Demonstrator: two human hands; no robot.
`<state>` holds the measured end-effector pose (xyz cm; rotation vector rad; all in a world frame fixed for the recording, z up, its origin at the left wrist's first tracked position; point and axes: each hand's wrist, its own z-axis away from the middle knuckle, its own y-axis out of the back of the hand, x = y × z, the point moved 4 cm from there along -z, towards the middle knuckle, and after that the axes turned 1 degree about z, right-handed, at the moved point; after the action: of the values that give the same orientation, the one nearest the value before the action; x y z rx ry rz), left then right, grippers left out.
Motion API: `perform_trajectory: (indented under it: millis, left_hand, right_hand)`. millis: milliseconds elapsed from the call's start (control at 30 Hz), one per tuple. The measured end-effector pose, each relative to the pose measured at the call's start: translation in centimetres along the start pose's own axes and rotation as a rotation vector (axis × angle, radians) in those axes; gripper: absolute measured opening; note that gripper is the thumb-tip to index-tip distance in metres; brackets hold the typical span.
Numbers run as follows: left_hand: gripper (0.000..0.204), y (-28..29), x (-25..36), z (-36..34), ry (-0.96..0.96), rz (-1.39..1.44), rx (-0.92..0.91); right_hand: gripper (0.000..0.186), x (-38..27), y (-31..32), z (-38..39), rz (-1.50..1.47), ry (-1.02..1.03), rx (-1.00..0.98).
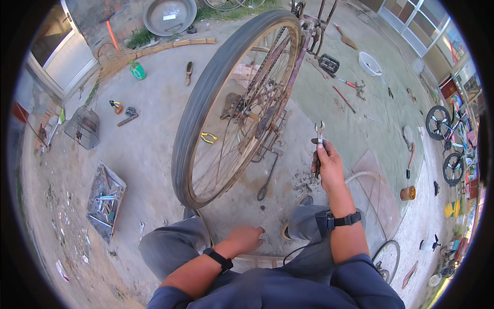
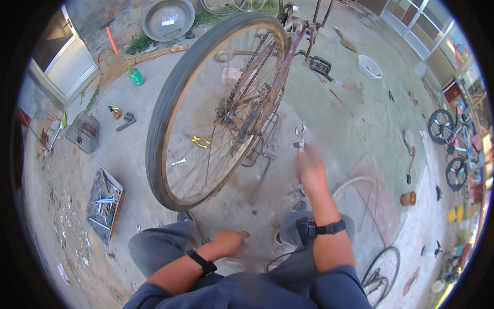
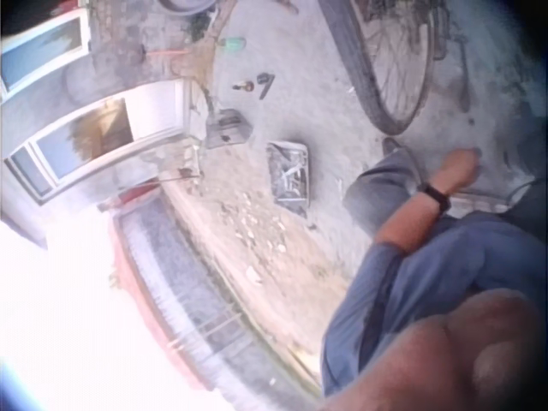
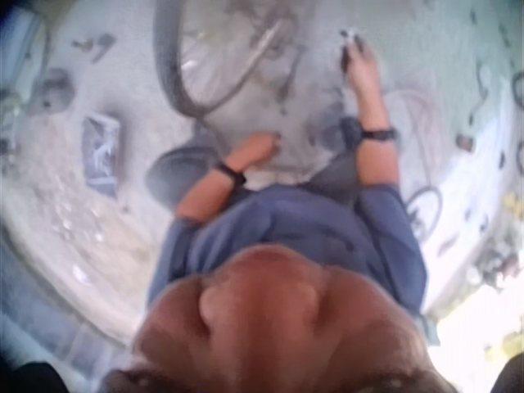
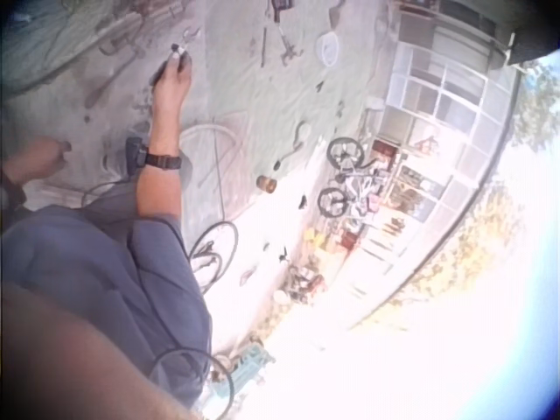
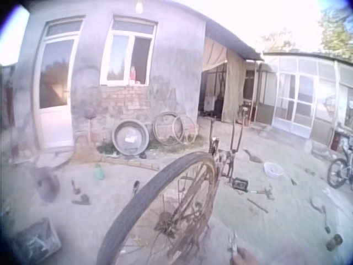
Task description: The person uses a wrench to tighten the rear axle nuts on a bicycle wheel. They then move a small stool and sit down to inspect a bicycle brake caliper assembly.
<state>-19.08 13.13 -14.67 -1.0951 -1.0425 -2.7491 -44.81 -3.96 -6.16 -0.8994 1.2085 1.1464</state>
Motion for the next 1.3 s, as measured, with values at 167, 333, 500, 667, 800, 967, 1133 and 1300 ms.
perform_trajectory:
  millis: [167, 333, 500, 667, 800, 967, 1133, 1300]
  left_hand:
    - [0.043, -0.3, -0.4, -0.3, 0.005, 0.002, -0.03]
    - [0.04, -0.2, -0.3, -0.2, -0.005, 0.055, 0.018]
    - [0.037, 0.0, -0.2, -0.1, -0.019, 0.071, 0.045]
    - [0.043, -0.7, -0.6, -0.5, -0.028, 0.037, 0.027]
    - [0.042, -0.8, -0.9, -1.4, -0.071, 0.04, 0.057]
    - [0.04, -1.3, -1.1, -1.0, -0.078, 0.045, 0.057]
    - [0.039, -1.3, -1.2, -1.0, -0.05, 0.031, 0.031]
    - [0.038, -1.1, -1.2, -1.1, -0.05, 0.041, 0.031]
  right_hand:
    - [0.032, 0.0, -0.2, 0.1, -0.023, -0.01, -0.006]
    - [0.032, 0.0, -0.4, 0.2, -0.045, -0.029, -0.019]
    - [0.031, -0.1, -0.6, 0.1, -0.057, -0.012, -0.04]
    - [0.03, 1.2, -0.8, -0.2, 0.132, -0.005, -0.042]
    - [0.031, 3.3, -2.1, -1.9, 0.095, -0.018, -0.185]
    - [0.041, 5.6, -2.2, -4.7, 0.402, -0.051, -0.259]
    - [0.044, 6.1, -3.4, -7.5, 0.567, 0.037, -0.287]
    - [0.044, 5.9, -4.2, -9.0, 0.577, 0.107, -0.31]
